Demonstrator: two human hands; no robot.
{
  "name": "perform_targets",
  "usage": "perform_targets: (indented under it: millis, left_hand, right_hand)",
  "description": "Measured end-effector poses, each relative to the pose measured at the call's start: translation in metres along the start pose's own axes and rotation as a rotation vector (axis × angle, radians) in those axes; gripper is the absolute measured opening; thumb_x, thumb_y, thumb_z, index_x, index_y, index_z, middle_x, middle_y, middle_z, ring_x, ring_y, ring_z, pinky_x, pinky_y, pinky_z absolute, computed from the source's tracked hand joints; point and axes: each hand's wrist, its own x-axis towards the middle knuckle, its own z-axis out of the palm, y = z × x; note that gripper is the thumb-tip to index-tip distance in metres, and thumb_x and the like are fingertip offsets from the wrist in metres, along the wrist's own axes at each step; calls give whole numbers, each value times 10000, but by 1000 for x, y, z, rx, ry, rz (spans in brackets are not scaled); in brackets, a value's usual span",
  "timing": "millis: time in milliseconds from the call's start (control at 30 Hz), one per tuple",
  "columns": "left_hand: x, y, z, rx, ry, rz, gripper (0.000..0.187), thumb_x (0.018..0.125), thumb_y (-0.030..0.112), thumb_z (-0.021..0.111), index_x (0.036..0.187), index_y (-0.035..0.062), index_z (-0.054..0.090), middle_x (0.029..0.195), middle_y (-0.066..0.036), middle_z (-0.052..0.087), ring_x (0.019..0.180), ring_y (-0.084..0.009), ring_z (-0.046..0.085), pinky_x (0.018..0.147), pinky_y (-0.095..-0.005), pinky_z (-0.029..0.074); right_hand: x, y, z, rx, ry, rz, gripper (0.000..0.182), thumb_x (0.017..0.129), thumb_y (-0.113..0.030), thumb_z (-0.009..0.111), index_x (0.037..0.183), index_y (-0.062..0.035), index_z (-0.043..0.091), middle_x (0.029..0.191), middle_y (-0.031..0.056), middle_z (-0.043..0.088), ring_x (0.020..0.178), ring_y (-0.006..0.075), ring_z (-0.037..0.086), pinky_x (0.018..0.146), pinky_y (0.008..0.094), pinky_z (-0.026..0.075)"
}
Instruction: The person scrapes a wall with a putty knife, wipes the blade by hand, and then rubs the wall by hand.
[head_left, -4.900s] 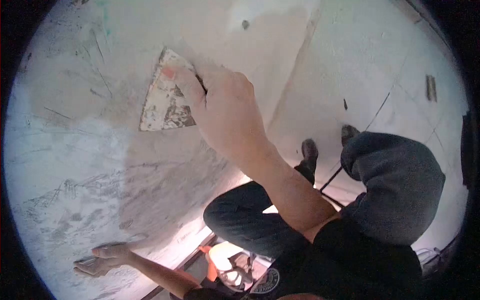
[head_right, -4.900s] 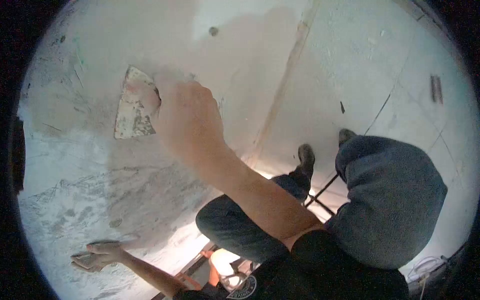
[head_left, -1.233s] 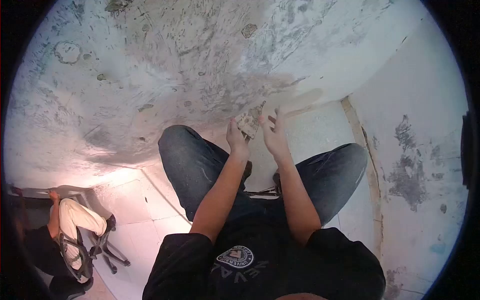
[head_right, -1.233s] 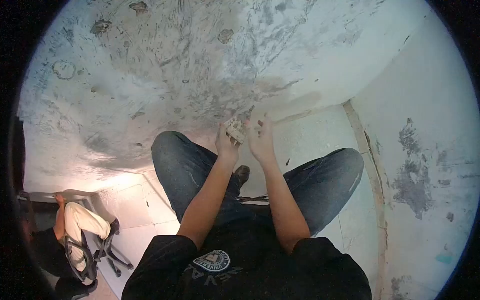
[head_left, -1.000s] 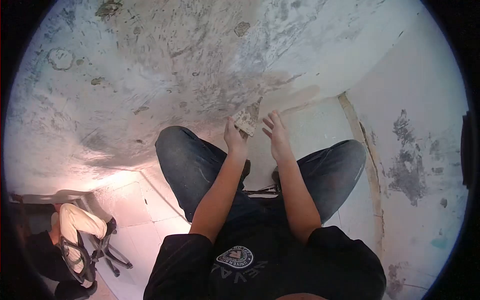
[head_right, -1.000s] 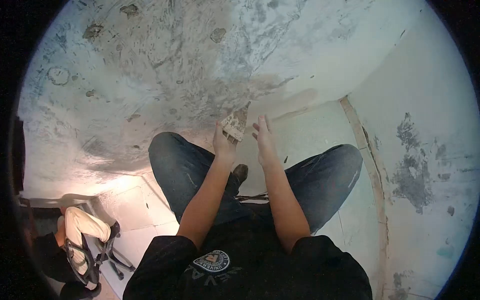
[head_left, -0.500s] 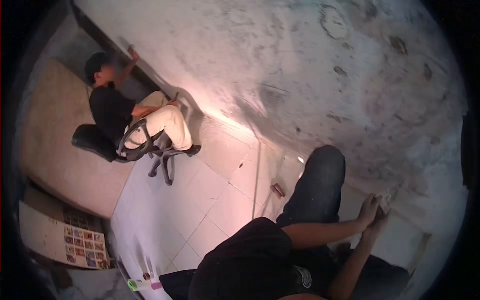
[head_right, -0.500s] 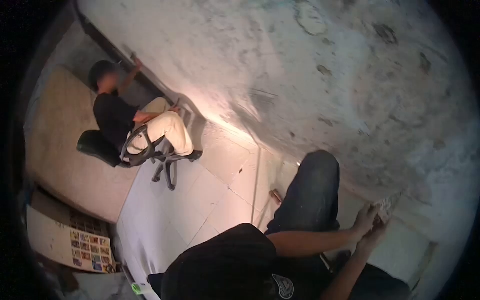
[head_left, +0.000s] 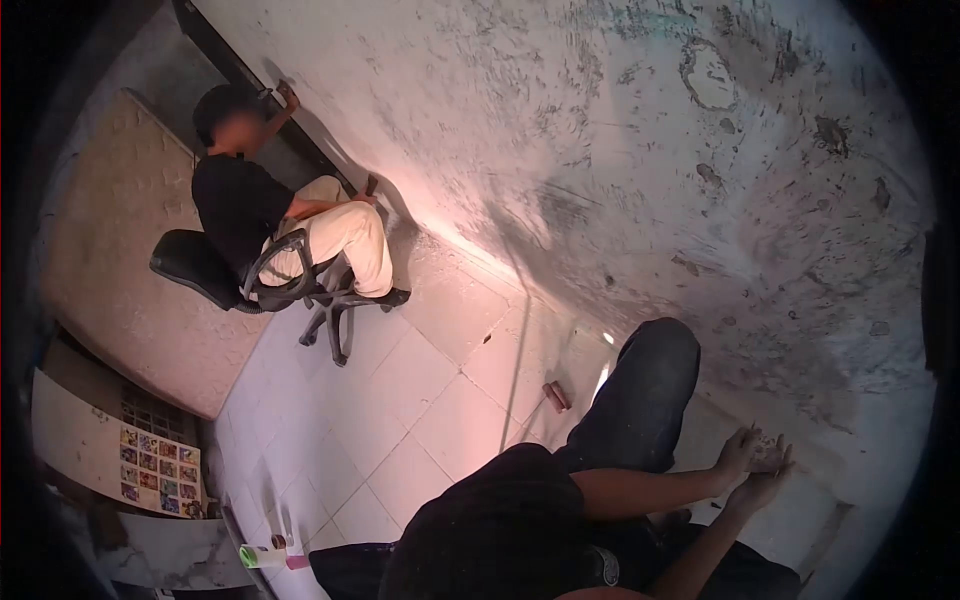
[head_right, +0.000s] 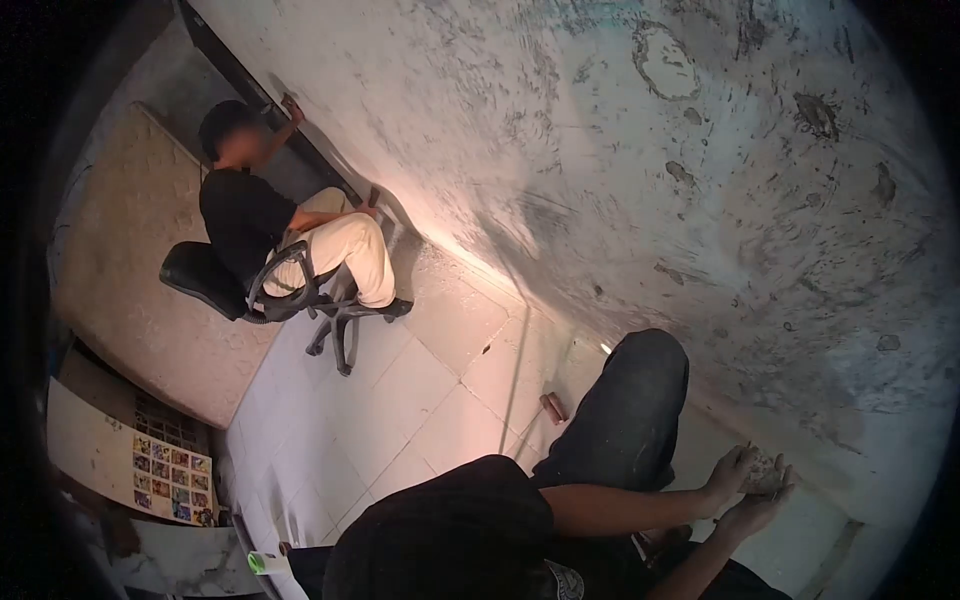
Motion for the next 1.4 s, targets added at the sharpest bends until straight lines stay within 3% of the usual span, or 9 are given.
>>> perform_targets:
  millis: [67,267,500,600,867,1067,1200,1400]
  left_hand:
    - [1,-1,0,4,5,-6,449,1021,488,451,1052,53,555,902,-32,551,795,-107,537,691,-294,460]
    - [-3,11,3,-134,-15,-69,501,1020,520,424,1098,43,554,943,-46,579,844,-122,578,736,-292,487]
    - [3,16,-1,-149,-187,-175,516,1025,534,368,1145,67,553,1013,-51,600,910,-119,602,824,-301,486]
    - [13,-1,4,-353,-160,-261,469,1016,529,403,1041,106,603,926,-7,619,811,-129,619,791,-306,535]
    - [10,8,-3,-341,-432,-361,553,1011,560,352,1224,99,572,1130,-36,644,1007,-170,663,906,-337,542]
    - [3,14,-6,-269,-417,-354,568,1005,570,338,1235,111,578,1163,-29,649,1056,-139,643,959,-315,495]
    - [1,29,-7,-295,-455,-378,583,992,591,344,1234,119,587,1167,-25,654,1035,-122,643,941,-298,493]
    - [-5,46,-8,-317,-443,-387,608,950,671,364,1084,151,648,1000,18,674,900,-119,662,855,-299,525]
  right_hand:
    - [9,8,-15,-167,-89,-145,550,1055,-411,334,1431,-17,404,1419,134,499,1295,288,477,1109,431,367]
    - [-8,-4,9,-418,-26,-286,497,1069,-338,311,1380,1,499,1338,144,583,1237,255,534,1083,402,387]
    - [-1,-6,0,-370,-55,-314,477,1073,-325,315,1402,-24,484,1341,153,580,1245,260,529,1090,415,395]
    - [-5,-12,2,-364,-7,-311,472,1075,-324,313,1409,-34,479,1339,165,578,1247,267,528,1095,421,397]
    - [-2,-17,-2,-290,48,-272,496,1073,-359,325,1420,-33,465,1352,163,568,1247,273,529,1051,393,421]
    - [0,-11,-7,-301,1,-322,480,1073,-355,332,1401,-40,487,1322,144,589,1234,246,535,1046,392,422]
    - [-4,-17,-1,-274,21,-297,463,1074,-338,330,1395,-50,498,1322,139,588,1214,241,545,1043,390,421]
    - [-3,-11,0,-276,36,-285,463,1071,-326,337,1400,-39,493,1303,144,597,1177,231,556,1032,387,421]
